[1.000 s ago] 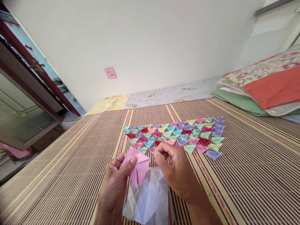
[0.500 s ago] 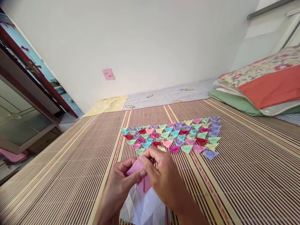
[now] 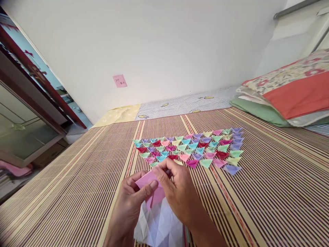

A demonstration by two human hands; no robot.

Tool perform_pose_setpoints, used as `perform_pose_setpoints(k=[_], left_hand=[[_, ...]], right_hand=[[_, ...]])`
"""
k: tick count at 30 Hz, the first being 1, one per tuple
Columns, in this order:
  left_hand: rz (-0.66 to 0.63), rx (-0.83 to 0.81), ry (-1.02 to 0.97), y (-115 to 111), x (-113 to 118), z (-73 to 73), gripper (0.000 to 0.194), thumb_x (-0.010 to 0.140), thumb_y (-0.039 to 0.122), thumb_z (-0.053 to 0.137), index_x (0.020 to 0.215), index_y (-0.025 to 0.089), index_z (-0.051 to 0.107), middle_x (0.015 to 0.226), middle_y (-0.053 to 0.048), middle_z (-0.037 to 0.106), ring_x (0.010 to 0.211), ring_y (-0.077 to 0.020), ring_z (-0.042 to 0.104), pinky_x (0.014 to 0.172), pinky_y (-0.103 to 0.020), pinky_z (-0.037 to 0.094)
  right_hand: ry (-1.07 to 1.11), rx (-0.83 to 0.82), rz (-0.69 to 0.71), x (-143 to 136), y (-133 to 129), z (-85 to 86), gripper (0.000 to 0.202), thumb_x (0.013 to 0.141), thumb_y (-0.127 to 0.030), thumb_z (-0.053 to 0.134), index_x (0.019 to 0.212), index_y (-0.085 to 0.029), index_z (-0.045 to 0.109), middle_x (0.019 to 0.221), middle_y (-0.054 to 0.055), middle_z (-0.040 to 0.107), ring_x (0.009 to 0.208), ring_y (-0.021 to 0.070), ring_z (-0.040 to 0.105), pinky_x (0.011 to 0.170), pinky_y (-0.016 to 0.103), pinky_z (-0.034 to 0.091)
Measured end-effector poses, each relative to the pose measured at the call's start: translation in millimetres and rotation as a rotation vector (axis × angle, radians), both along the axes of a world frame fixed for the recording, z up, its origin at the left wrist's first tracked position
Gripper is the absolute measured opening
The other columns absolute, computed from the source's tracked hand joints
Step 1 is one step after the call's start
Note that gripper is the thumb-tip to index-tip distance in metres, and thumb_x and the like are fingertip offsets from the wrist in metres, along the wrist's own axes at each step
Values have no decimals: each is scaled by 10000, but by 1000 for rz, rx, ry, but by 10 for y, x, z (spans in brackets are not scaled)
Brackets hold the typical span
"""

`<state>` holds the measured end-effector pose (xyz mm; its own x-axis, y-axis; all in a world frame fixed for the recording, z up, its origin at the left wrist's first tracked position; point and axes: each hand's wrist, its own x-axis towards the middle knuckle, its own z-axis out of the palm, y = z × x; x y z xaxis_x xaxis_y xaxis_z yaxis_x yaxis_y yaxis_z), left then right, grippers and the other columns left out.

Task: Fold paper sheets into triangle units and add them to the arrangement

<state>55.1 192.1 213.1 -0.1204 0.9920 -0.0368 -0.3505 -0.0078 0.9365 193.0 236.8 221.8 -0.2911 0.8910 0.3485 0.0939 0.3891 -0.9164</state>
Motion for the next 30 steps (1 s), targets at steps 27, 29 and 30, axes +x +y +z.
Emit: perform_pose_setpoints(k=[27, 29, 30], left_hand=[[86, -30, -51, 9, -119, -104, 276, 720, 348, 917, 690, 137, 743, 610, 11, 592, 550, -104, 507, 550, -228, 415], [98, -28, -98, 21, -136, -109, 284, 743, 374, 901, 695, 142, 745, 608, 13, 589, 548, -102, 506, 556, -229, 425], [101, -31, -109, 28, -146, -110, 298, 750, 383, 897, 680, 142, 736, 598, 18, 575, 545, -97, 495, 556, -223, 422]], right_hand=[[16, -144, 201, 41, 48, -36, 240, 917, -399, 683, 800, -193, 647, 719, -25, 562, 668, 142, 502, 601, 275, 389], [-29, -144, 199, 44, 54, -33, 256, 903, -375, 690, 741, -198, 600, 698, -32, 518, 657, 138, 464, 597, 281, 365], [-42, -134, 185, 42, 55, -31, 284, 912, -370, 672, 709, -201, 569, 685, -35, 493, 649, 136, 443, 592, 284, 352]])
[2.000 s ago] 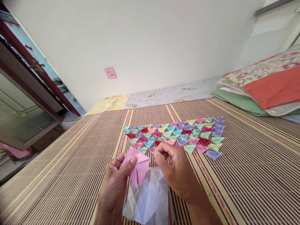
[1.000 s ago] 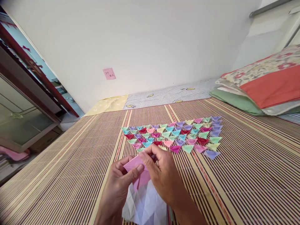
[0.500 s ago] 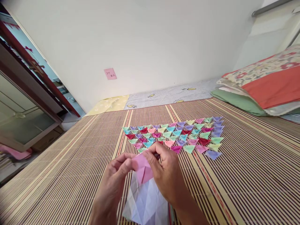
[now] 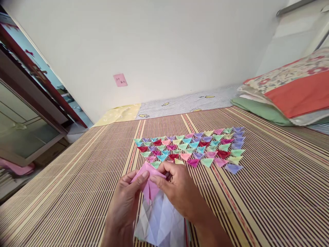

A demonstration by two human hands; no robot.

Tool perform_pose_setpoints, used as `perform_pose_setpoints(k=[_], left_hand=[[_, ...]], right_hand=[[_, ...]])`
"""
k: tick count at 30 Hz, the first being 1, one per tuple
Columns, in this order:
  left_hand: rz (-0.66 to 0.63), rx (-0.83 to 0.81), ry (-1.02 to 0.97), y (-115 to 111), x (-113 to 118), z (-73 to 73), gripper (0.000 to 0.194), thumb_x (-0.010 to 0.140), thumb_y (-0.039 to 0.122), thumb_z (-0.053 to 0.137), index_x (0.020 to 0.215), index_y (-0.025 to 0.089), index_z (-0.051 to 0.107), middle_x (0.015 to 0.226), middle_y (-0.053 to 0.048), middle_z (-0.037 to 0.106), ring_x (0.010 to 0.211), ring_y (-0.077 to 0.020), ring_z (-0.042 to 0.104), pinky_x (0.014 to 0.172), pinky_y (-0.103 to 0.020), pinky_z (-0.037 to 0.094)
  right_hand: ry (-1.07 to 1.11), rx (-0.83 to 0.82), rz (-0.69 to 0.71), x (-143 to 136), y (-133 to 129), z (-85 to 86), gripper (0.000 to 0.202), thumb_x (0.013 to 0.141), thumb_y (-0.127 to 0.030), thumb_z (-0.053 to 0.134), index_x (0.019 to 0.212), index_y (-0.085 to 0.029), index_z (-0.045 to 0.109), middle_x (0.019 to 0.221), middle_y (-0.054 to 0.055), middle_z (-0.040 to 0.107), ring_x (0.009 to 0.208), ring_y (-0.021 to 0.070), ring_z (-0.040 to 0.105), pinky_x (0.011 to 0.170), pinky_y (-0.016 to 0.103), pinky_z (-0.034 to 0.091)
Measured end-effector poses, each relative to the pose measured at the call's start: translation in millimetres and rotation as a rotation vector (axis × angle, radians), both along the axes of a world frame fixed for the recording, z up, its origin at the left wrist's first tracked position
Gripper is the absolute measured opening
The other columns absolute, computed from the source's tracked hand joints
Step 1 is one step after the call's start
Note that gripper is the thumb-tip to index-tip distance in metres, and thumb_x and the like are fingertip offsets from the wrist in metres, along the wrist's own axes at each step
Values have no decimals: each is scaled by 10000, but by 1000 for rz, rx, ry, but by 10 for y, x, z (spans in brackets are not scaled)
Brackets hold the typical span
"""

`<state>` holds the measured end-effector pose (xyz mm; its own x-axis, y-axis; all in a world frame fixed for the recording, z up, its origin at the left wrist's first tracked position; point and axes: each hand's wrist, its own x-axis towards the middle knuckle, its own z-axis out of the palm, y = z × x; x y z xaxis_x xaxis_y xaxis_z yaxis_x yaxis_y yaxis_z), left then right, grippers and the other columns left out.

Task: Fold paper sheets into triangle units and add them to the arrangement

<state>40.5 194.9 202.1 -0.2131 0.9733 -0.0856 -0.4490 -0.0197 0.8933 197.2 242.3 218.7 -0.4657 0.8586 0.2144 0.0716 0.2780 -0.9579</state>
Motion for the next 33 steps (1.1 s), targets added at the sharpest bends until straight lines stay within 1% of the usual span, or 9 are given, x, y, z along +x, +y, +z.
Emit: perform_pose_setpoints(k=[4, 7, 11, 14, 17, 23, 27, 30, 33], left_hand=[[-32, 4, 52, 7, -51, 12, 332, 708, 370, 928, 640, 138, 701, 602, 20, 561, 567, -87, 480, 562, -199, 408], [-68, 10, 104, 0, -76, 35, 298, 684, 358, 942, 727, 132, 752, 655, -7, 627, 596, -100, 523, 583, -206, 429], [-101, 39, 145, -4, -56, 60, 277, 737, 364, 907, 805, 124, 785, 685, -29, 670, 610, -109, 558, 617, -222, 461], [-49, 50, 139, -8, -33, 67, 293, 736, 381, 909, 767, 135, 751, 690, -25, 673, 610, -112, 572, 591, -213, 462], [24, 58, 167, -25, -34, 59, 307, 757, 400, 898, 746, 148, 723, 659, 1, 638, 566, -89, 523, 537, -188, 421], [64, 69, 238, -63, -46, 40, 300, 848, 416, 824, 749, 158, 707, 650, 10, 595, 594, -101, 500, 566, -204, 420], [15, 64, 228, -50, -46, 65, 327, 831, 424, 834, 721, 156, 681, 652, 16, 568, 606, -101, 481, 590, -212, 413], [-95, 52, 265, -46, -64, 92, 339, 749, 402, 897, 692, 154, 672, 631, 11, 573, 593, -108, 477, 570, -219, 391], [-175, 63, 350, -72, -82, 102, 328, 764, 369, 885, 656, 159, 658, 608, 11, 563, 590, -115, 469, 570, -229, 375]], right_hand=[[-24, 19, 4, -1, -4, 9, 359, 932, -395, 639, 660, -210, 497, 653, -44, 431, 621, 130, 388, 562, 284, 310], [-22, 12, 12, 7, -7, 10, 402, 934, -435, 637, 645, -212, 469, 641, -48, 404, 606, 124, 368, 541, 278, 290], [10, 30, -19, 5, -19, 3, 380, 952, -424, 611, 665, -210, 483, 634, -53, 397, 590, 120, 365, 532, 270, 290], [-18, 64, -21, 4, -25, 15, 368, 960, -387, 586, 660, -214, 461, 629, -53, 397, 579, 118, 361, 522, 268, 276], [-38, 75, -38, 10, -18, 39, 380, 946, -383, 589, 640, -218, 434, 614, -52, 398, 571, 118, 360, 518, 266, 272], [-22, 10, -8, 15, -6, 40, 322, 894, -421, 685, 702, -193, 562, 644, -44, 461, 599, 123, 410, 545, 261, 314], [-28, 52, -35, 29, -7, 18, 393, 952, -451, 623, 672, -199, 513, 637, -45, 425, 597, 122, 392, 547, 269, 296], [-48, 75, -34, 37, -10, 24, 447, 973, -474, 593, 643, -210, 450, 619, -51, 381, 578, 116, 355, 526, 271, 268], [-46, 102, -4, 40, -13, 42, 488, 990, -461, 578, 612, -216, 390, 599, -57, 346, 567, 112, 333, 522, 270, 267]])
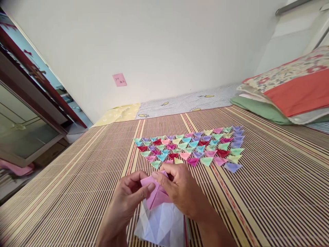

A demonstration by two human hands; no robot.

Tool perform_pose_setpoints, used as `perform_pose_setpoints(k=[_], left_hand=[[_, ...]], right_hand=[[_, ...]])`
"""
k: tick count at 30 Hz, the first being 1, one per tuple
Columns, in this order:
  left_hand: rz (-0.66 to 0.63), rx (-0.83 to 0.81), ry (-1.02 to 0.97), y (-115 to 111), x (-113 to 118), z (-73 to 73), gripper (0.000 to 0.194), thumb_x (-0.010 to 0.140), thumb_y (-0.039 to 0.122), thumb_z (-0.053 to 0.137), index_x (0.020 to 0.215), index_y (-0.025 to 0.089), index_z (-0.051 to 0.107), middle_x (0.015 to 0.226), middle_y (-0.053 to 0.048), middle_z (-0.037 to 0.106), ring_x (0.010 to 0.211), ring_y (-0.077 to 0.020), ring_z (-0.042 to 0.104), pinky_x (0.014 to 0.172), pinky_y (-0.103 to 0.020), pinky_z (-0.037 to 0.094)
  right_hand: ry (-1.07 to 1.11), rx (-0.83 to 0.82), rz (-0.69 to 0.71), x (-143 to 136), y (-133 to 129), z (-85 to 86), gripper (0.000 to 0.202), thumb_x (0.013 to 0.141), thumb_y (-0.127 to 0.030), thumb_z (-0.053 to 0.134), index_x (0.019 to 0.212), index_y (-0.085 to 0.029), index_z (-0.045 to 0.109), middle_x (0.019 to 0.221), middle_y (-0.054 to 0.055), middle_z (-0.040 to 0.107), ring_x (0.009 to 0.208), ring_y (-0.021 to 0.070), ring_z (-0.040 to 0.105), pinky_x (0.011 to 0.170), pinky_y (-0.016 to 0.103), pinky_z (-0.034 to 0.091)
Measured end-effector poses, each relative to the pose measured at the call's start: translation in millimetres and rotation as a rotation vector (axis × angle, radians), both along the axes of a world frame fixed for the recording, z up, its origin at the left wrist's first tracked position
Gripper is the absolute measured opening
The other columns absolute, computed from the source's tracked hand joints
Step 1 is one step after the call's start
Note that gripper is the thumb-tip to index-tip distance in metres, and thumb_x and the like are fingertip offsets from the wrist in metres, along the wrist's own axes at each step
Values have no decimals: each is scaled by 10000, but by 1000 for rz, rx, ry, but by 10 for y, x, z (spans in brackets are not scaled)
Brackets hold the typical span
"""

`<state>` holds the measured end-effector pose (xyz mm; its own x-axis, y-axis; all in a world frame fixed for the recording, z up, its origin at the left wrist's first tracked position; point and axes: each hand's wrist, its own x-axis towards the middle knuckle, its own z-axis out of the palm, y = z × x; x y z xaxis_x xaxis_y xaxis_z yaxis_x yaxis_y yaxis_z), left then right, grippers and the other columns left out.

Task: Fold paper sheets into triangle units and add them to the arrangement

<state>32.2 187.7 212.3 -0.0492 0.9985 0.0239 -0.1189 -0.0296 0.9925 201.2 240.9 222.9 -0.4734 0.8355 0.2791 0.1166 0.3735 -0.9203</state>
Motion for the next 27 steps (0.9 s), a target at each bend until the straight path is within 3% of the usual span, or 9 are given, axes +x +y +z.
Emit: perform_pose_setpoints(k=[4, 6, 8, 10, 12, 15, 18, 22, 27], left_hand=[[-50, 1, 32, -18, 26, -30, 306, 797, 337, 860, 651, 154, 663, 620, 10, 562, 606, -114, 472, 583, -231, 367], [-9, -24, -79, 6, 68, -54, 313, 766, 341, 885, 649, 149, 667, 613, 13, 574, 589, -107, 483, 570, -224, 374], [94, -22, -245, 50, 120, -72, 320, 739, 345, 906, 645, 146, 673, 602, 22, 588, 566, -93, 495, 561, -209, 397], [198, -9, -406, 102, 175, -80, 322, 704, 327, 933, 635, 144, 677, 594, 34, 596, 552, -76, 509, 560, -188, 426], [278, -16, -548, 150, 225, -83, 306, 654, 307, 962, 662, 148, 700, 637, 26, 648, 582, -79, 570, 576, -176, 470], [376, -27, -717, 196, 293, -97, 294, 595, 259, 985, 718, 163, 736, 748, -4, 736, 674, -115, 675, 634, -196, 546], [387, -43, -800, 208, 353, -121, 280, 601, 245, 982, 746, 159, 759, 813, -36, 767, 749, -148, 714, 681, -220, 573], [287, -74, -765, 193, 410, -111, 285, 592, 255, 988, 770, 152, 791, 811, -33, 753, 718, -119, 666, 648, -191, 534], [238, -43, -392, 162, 357, -53, 275, 607, 312, 973, 693, 138, 778, 605, 17, 625, 547, -65, 467, 524, -164, 406]], right_hand=[[61, -14, -73, 61, 52, -17, 482, 976, -447, 623, 596, -212, 441, 577, -54, 388, 547, 112, 374, 515, 265, 309], [152, -28, -194, 133, 116, -55, 436, 977, -468, 629, 637, -205, 557, 595, -36, 477, 563, 125, 452, 534, 263, 379], [259, -46, -270, 203, 184, -99, 385, 991, -518, 601, 806, -198, 711, 722, 18, 647, 665, 158, 588, 636, 284, 492], [314, -79, -234, 229, 227, -134, 417, 976, -581, 601, 1020, -199, 761, 919, 77, 746, 818, 195, 677, 765, 323, 553], [326, -147, -116, 185, 217, -142, 449, 907, -597, 687, 1105, -198, 742, 987, 93, 763, 890, 219, 702, 800, 340, 567], [264, -220, 76, 26, 114, -103, 376, 794, -477, 822, 1026, -194, 735, 932, 64, 756, 846, 217, 691, 748, 325, 559], [193, -201, -24, -105, 6, -56, 212, 819, -374, 789, 876, -188, 704, 809, 24, 699, 780, 203, 661, 718, 314, 539], [222, -131, -165, -91, -13, -43, 256, 909, -383, 666, 742, -198, 609, 716, -1, 607, 687, 168, 575, 617, 270, 476], [167, -114, -186, 24, 34, -35, 277, 921, -424, 648, 764, -201, 604, 651, -26, 529, 577, 135, 459, 513, 246, 377]])
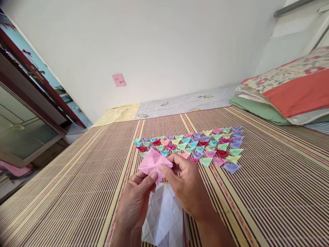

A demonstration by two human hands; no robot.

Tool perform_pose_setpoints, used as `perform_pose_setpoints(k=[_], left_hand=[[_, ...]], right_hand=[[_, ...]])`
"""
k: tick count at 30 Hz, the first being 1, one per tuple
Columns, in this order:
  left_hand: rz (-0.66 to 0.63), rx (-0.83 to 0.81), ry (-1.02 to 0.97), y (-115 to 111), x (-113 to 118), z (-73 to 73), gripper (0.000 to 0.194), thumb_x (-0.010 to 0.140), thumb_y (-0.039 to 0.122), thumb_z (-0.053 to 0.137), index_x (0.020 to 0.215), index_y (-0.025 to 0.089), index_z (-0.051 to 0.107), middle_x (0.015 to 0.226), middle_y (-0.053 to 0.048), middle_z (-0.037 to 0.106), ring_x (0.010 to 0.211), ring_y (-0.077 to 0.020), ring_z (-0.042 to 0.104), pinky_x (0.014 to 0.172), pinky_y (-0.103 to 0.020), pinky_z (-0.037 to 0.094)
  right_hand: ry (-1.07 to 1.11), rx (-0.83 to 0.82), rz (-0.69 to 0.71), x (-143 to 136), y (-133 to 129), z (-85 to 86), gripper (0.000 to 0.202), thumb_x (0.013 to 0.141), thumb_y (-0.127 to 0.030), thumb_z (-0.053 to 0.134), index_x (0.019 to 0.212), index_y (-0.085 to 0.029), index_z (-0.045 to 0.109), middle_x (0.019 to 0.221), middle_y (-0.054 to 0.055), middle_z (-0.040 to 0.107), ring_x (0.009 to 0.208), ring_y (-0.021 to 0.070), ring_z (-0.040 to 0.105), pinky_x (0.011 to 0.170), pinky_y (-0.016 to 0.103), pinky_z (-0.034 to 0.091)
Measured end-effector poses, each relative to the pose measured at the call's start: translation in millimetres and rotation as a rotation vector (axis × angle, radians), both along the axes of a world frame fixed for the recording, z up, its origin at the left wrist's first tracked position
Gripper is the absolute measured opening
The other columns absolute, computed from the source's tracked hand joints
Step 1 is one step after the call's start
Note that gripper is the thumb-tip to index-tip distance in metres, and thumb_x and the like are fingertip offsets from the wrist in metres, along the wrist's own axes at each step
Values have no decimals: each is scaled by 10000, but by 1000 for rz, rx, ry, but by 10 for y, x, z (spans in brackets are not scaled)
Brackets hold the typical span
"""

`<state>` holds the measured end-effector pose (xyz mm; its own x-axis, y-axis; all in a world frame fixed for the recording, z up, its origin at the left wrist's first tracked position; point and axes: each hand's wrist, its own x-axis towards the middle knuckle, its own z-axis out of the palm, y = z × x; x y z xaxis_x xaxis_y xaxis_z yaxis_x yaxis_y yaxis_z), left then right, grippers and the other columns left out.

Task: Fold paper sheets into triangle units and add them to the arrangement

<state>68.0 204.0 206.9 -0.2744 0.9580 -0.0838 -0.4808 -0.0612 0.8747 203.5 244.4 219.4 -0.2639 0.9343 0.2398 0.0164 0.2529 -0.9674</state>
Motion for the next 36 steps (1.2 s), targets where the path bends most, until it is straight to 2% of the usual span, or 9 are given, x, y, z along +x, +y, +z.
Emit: perform_pose_setpoints(k=[3, 7, 10, 13, 16, 20, 26, 34, 36], left_hand=[[61, -6, 158, -15, -86, 10, 287, 633, 339, 959, 699, 141, 762, 579, 39, 597, 465, -34, 395, 445, -152, 332], [18, -34, 85, -21, -160, 10, 319, 657, 363, 954, 762, 142, 749, 506, 54, 595, 355, -25, 436, 350, -126, 283], [-42, -60, -63, -7, -165, 27, 376, 585, 335, 998, 799, 130, 766, 565, 11, 687, 436, -79, 626, 394, -116, 446], [-52, -91, -195, 12, -163, 40, 428, 486, 262, 1043, 800, 130, 784, 687, -18, 770, 554, -111, 736, 549, -138, 596], [-30, -85, -247, 20, -178, 20, 398, 470, 213, 1048, 758, 139, 784, 717, -20, 796, 620, -141, 779, 627, -162, 639], [-10, -73, -172, 8, -199, -25, 360, 521, 254, 1037, 750, 119, 794, 688, -56, 805, 592, -147, 774, 599, -159, 634], [-57, -40, -53, -19, -161, 10, 298, 618, 295, 998, 748, 115, 799, 678, -76, 805, 600, -145, 772, 603, -157, 618], [-85, 2, 52, -54, -106, 11, 239, 715, 329, 937, 775, 135, 810, 657, -67, 797, 586, -144, 760, 620, -174, 610], [-75, 6, 53, -48, -98, 7, 229, 714, 320, 936, 772, 138, 810, 652, -65, 796, 579, -141, 756, 614, -170, 605]], right_hand=[[-108, 93, -34, 15, 2, 16, 271, 935, -398, 625, 749, -202, 609, 624, -34, 484, 563, 135, 419, 499, 251, 343], [-173, 237, -84, -23, 5, 1, 276, 963, -324, 590, 713, -212, 561, 639, -33, 480, 576, 136, 437, 525, 258, 351], [-210, 340, -128, -69, 29, -59, 252, 980, -268, 564, 735, -207, 567, 691, -18, 524, 627, 144, 490, 595, 273, 385], [-239, 399, -140, -101, 56, -122, 222, 985, -228, 557, 768, -198, 596, 730, -7, 554, 686, 155, 526, 657, 290, 401], [-250, 361, -83, -103, 59, -132, 219, 975, -229, 591, 759, -197, 610, 711, -14, 565, 669, 150, 522, 632, 287, 385], [-209, 263, 23, -69, 37, -63, 273, 980, -290, 612, 722, -200, 615, 678, -26, 580, 632, 138, 517, 594, 279, 382], [-105, 220, 24, -36, 28, -9, 186, 957, -304, 645, 809, -205, 695, 744, -16, 658, 701, 151, 589, 658, 286, 441], [-66, 212, 19, -49, 30, -24, 330, 968, -326, 609, 663, -206, 562, 627, -42, 480, 587, 125, 437, 541, 270, 361], [-51, 190, 20, -54, 25, -22, 313, 972, -331, 600, 685, -207, 579, 632, -38, 502, 584, 126, 456, 534, 266, 372]])
